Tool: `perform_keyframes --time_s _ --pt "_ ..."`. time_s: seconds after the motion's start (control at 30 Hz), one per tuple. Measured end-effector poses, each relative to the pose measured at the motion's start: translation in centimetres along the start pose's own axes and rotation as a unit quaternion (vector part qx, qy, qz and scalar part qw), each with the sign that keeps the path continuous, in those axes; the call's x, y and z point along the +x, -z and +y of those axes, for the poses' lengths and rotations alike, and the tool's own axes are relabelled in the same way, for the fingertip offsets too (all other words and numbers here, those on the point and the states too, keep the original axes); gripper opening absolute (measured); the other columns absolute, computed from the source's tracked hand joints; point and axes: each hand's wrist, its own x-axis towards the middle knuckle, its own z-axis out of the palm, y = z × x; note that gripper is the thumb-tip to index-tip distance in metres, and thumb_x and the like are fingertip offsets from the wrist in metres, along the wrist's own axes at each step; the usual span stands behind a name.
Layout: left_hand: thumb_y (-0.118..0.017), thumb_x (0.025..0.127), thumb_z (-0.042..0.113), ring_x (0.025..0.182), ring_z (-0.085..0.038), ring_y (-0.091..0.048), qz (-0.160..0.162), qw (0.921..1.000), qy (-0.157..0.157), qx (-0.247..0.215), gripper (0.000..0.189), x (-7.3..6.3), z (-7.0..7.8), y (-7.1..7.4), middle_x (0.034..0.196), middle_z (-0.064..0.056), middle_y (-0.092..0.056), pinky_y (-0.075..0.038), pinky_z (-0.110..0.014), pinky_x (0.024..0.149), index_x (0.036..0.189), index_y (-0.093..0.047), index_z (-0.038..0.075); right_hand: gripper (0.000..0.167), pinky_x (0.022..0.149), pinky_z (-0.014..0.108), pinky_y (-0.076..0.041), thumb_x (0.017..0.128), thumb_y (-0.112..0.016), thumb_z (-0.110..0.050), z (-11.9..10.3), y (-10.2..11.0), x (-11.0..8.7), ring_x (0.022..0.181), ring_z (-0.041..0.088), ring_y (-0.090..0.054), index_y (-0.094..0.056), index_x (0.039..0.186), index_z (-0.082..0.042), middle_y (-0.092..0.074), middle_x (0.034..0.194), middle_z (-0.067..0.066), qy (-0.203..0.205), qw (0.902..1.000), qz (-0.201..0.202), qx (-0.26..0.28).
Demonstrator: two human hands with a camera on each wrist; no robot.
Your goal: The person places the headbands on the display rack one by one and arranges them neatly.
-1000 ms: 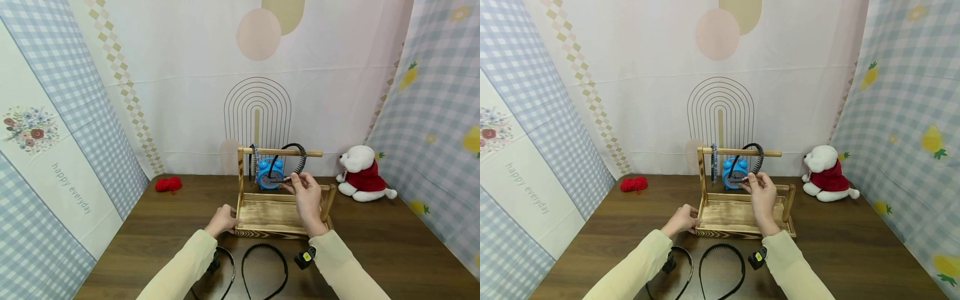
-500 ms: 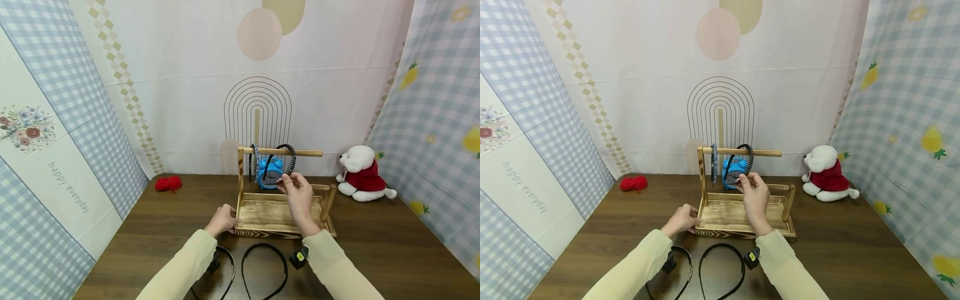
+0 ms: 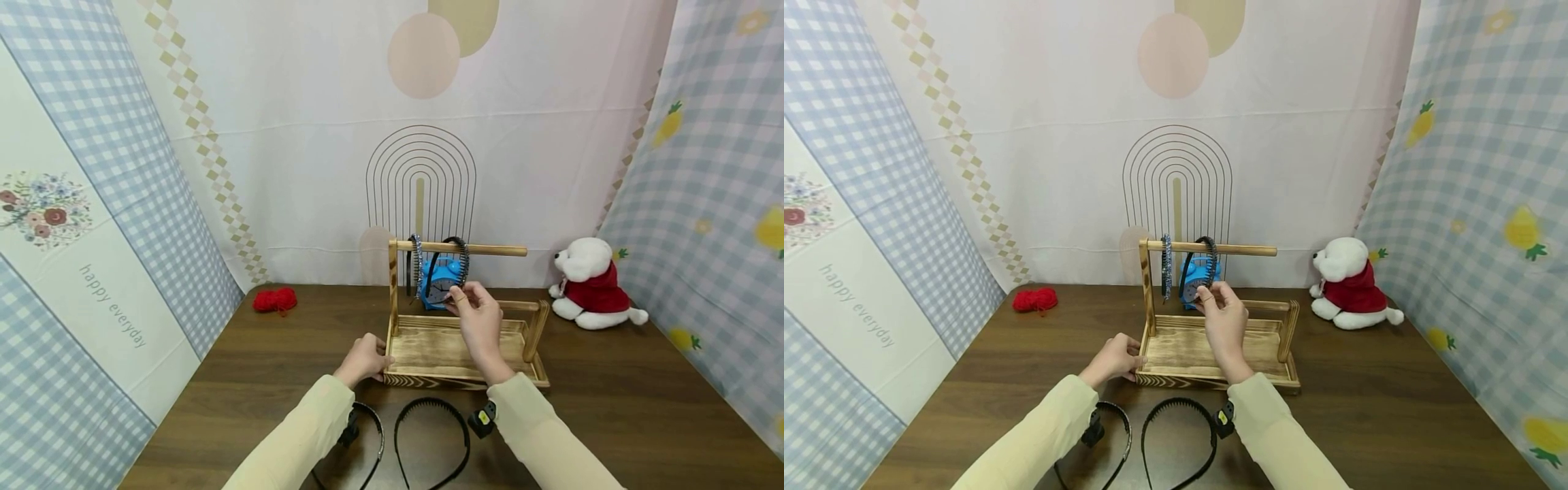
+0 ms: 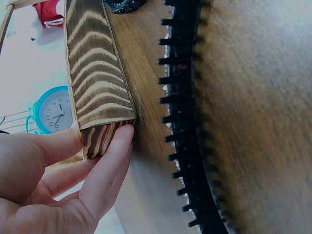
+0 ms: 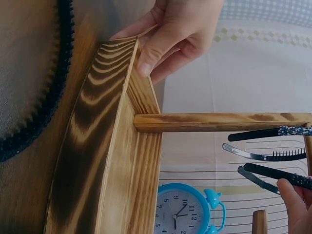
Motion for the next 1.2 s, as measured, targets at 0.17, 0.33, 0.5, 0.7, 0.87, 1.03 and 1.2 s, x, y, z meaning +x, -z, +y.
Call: perform_keyframes --time_s 0.17,0.33,0.5,0.7,0.87,1.03,1.2 --pt "-0.066 0.092 0.001 0.066 -0.022 -0.068 -0.001 1.0000 0.002 0.000 0.036 -0.13 0.14 0.04 0.101 -0.025 -0.068 -0.062 -0.033 0.057 0.123 -0.057 -0.017 0.024 0.077 0.024 -0.061 0.093 -0.067 -0.020 -0.07 -0.16 -0.09 0.089 0.033 -0.070 -0.065 0.094 0.004 -0.067 0.096 0.024 0.016 0.9994 0.002 -0.031" --pt "-0.066 0.092 0.001 0.066 -0.022 -0.068 0.000 1.0000 0.001 0.000 0.036 -0.19 0.18 0.05 0.101 -0.025 -0.068 -0.062 -0.033 0.057 0.122 -0.057 -0.017 0.023 0.075 0.027 -0.062 0.092 -0.068 -0.021 -0.08 -0.42 -0.11 0.083 0.028 -0.070 -0.066 0.093 0.002 -0.069 0.092 0.020 0.037 0.9968 0.006 -0.071" --pt "-0.066 0.092 0.001 0.064 -0.022 -0.068 0.002 1.0000 -0.003 0.000 0.034 -0.12 0.15 0.02 0.098 -0.024 -0.069 -0.062 -0.034 0.057 0.120 -0.059 -0.017 0.020 0.075 0.037 -0.063 0.092 -0.068 -0.020 0.00 -0.76 0.02 0.080 0.027 -0.070 -0.067 0.093 0.000 -0.070 0.090 0.016 0.057 0.9927 0.008 -0.106" --pt "-0.066 0.091 0.000 0.064 -0.022 -0.068 0.002 1.0000 -0.009 0.003 0.034 -0.23 0.13 0.13 0.096 -0.023 -0.069 -0.062 -0.034 0.056 0.120 -0.059 -0.017 0.021 0.075 0.037 -0.063 0.093 -0.067 -0.025 -0.23 -0.96 0.20 0.081 0.026 -0.070 -0.069 0.095 -0.005 -0.071 0.092 0.012 0.046 0.9890 -0.006 -0.141" --pt "-0.066 0.092 0.001 0.067 -0.022 -0.069 0.000 1.0000 -0.001 0.002 0.036 -0.27 0.29 0.10 0.100 -0.025 -0.069 -0.062 -0.034 0.058 0.122 -0.057 -0.017 0.021 0.069 0.033 -0.059 0.095 -0.065 -0.029 -0.34 -1.02 0.22 0.084 0.024 -0.069 -0.069 0.099 -0.009 -0.072 0.095 0.009 0.034 0.9819 -0.016 -0.185" --pt "-0.066 0.092 0.001 0.070 -0.025 -0.069 0.002 1.0000 -0.004 0.005 0.036 -0.29 0.26 0.00 0.101 -0.026 -0.068 -0.062 -0.035 0.058 0.121 -0.058 -0.017 0.021 0.081 0.043 -0.057 0.096 -0.064 -0.028 -0.31 -0.95 0.07 0.098 0.026 -0.067 -0.067 0.104 -0.008 -0.071 0.105 0.011 0.018 0.9806 -0.032 -0.192" --pt "-0.067 0.091 0.001 0.072 -0.027 -0.069 0.004 0.9999 -0.009 0.010 0.033 -0.25 0.12 -0.05 0.099 -0.025 -0.068 -0.062 -0.034 0.056 0.118 -0.060 -0.017 0.029 0.095 0.045 -0.056 0.095 -0.066 -0.026 -0.13 -0.84 0.01 0.112 0.029 -0.063 -0.064 0.116 -0.006 -0.067 0.116 0.014 0.007 0.9821 -0.051 -0.181"
